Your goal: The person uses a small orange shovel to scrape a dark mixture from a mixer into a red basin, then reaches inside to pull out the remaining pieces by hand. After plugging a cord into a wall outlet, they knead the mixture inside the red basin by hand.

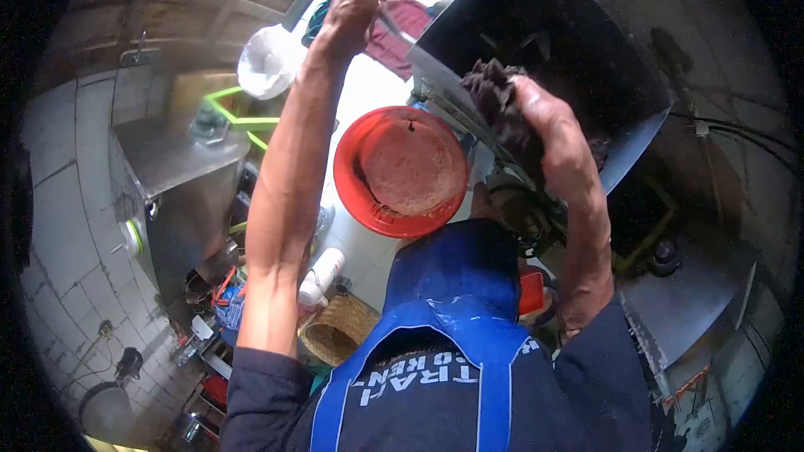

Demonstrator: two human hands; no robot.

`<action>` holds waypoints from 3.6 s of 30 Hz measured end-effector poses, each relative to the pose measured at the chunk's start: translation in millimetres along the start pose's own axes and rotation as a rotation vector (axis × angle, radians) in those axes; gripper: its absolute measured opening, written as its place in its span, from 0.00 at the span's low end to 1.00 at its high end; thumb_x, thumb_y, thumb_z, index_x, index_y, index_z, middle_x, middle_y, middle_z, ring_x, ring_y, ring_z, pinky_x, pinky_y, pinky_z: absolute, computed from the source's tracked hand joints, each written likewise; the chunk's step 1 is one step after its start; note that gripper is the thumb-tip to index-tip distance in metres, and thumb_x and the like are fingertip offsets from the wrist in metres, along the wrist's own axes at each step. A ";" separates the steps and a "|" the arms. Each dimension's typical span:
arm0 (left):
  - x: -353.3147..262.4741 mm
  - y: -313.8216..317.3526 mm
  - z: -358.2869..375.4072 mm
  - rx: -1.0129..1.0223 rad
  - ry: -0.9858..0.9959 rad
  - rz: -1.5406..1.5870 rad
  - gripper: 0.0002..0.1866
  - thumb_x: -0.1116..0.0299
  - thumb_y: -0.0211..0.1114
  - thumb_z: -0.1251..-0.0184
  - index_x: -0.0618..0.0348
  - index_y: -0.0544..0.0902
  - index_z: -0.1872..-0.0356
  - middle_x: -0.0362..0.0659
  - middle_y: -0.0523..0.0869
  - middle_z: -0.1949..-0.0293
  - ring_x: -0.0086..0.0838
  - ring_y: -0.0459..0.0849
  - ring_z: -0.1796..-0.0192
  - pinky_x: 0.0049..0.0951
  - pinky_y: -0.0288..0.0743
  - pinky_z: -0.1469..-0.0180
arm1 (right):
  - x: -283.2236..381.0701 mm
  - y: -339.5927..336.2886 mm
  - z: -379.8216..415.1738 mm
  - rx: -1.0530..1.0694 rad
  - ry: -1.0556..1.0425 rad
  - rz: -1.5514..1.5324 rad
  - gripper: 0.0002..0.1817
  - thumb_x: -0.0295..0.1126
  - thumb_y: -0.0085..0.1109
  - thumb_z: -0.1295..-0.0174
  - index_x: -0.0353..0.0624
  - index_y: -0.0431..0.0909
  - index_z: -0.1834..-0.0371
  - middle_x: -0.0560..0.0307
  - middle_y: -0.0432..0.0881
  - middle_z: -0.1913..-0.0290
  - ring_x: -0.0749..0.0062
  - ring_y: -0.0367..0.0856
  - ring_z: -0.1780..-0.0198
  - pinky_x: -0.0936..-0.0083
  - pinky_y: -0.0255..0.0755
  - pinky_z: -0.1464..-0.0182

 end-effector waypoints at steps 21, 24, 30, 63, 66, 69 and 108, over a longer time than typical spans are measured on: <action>436.9 7.2 315.1 -0.309 -0.865 0.071 0.42 0.42 0.49 0.21 0.75 0.58 0.25 0.60 0.66 0.26 0.47 0.67 0.25 0.43 0.63 0.26 | -312.4 111.8 -19.0 -0.065 -0.083 0.574 0.21 0.36 0.61 0.37 0.36 0.82 0.44 0.34 0.81 0.43 0.41 0.77 0.38 0.56 0.70 0.32; 327.4 -1.9 190.6 -0.378 -0.404 0.296 0.39 0.46 0.45 0.17 0.76 0.55 0.24 0.62 0.61 0.24 0.45 0.61 0.22 0.39 0.54 0.21 | -138.8 68.7 21.8 -0.088 -0.299 0.556 0.17 0.37 0.63 0.34 0.39 0.84 0.47 0.40 0.83 0.45 0.47 0.82 0.41 0.60 0.76 0.40; 7.3 -5.8 34.3 -0.154 0.040 0.232 0.47 0.31 0.39 0.23 0.64 0.55 0.22 0.64 0.59 0.23 0.57 0.58 0.22 0.60 0.48 0.22 | -32.8 -130.3 15.3 -0.529 -0.069 0.761 0.16 0.36 0.64 0.35 0.36 0.85 0.52 0.46 0.88 0.56 0.65 0.88 0.56 0.67 0.81 0.55; -1.1 10.0 -16.1 -0.163 -0.178 -0.555 0.28 0.53 0.72 0.37 0.69 0.85 0.46 0.57 0.90 0.54 0.43 0.90 0.51 0.37 0.79 0.46 | 86.9 -220.1 -228.1 -0.781 -0.580 0.409 0.17 0.43 0.66 0.32 0.42 0.85 0.50 0.55 0.90 0.62 0.70 0.86 0.65 0.70 0.78 0.57; 2.0 9.8 -15.0 -0.171 -0.209 -0.519 0.28 0.54 0.73 0.37 0.69 0.85 0.46 0.56 0.90 0.54 0.42 0.90 0.52 0.36 0.79 0.46 | 115.4 -201.0 -143.9 -0.856 -0.791 0.482 0.15 0.42 0.61 0.28 0.41 0.84 0.53 0.55 0.89 0.63 0.70 0.85 0.63 0.70 0.77 0.58; 12.9 8.8 -17.7 -0.158 -0.175 -0.499 0.27 0.55 0.73 0.37 0.68 0.85 0.45 0.56 0.90 0.54 0.41 0.90 0.52 0.36 0.80 0.47 | 109.4 -192.3 -55.2 -0.686 -0.691 0.910 0.11 0.36 0.59 0.29 0.43 0.80 0.50 0.42 0.86 0.64 0.47 0.87 0.61 0.56 0.79 0.59; 10.3 9.5 -18.5 -0.137 -0.191 -0.454 0.28 0.54 0.74 0.38 0.68 0.85 0.46 0.55 0.90 0.51 0.40 0.90 0.50 0.36 0.79 0.44 | -188.6 -316.6 -121.1 0.150 0.556 2.051 0.13 0.27 0.52 0.35 0.33 0.81 0.51 0.40 0.88 0.60 0.46 0.89 0.56 0.54 0.85 0.60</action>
Point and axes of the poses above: each hand's wrist, its own z-axis away from the middle knuckle, its own y-axis out of the palm, x = y × z, the point moved 7 cm from there along -z, towards the middle knuckle
